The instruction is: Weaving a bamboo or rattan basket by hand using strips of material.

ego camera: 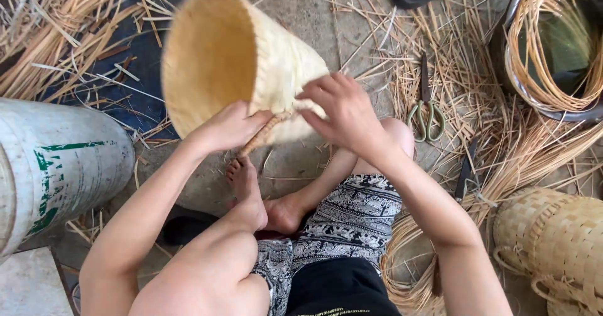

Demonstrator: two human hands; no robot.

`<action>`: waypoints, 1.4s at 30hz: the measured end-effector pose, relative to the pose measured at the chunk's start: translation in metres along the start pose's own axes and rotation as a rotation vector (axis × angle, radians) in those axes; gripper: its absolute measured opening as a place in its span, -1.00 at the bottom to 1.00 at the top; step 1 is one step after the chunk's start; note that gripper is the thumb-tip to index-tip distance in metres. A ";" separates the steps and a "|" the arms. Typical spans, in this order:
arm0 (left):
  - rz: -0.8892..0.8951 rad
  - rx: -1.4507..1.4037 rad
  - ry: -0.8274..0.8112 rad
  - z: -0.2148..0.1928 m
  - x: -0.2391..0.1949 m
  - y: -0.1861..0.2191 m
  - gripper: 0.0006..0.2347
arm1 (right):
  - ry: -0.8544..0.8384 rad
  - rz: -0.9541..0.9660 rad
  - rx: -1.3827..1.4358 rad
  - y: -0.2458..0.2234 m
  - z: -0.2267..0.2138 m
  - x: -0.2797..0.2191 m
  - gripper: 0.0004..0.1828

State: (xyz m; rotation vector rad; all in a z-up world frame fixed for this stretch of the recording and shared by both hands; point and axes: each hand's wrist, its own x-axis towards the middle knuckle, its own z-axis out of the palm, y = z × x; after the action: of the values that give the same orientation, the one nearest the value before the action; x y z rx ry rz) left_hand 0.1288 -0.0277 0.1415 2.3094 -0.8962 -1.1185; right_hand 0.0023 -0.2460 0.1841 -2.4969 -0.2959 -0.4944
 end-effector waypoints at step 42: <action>-0.050 -0.869 -0.282 0.059 -0.014 -0.001 -0.54 | -0.245 1.112 1.277 -0.053 0.036 -0.120 -0.74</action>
State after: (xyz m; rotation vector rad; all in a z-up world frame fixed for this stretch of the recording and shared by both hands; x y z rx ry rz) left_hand 0.0751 -0.0226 0.1135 1.4862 -0.3139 -1.4965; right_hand -0.1133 -0.1941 0.1336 -1.1314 0.5393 0.3918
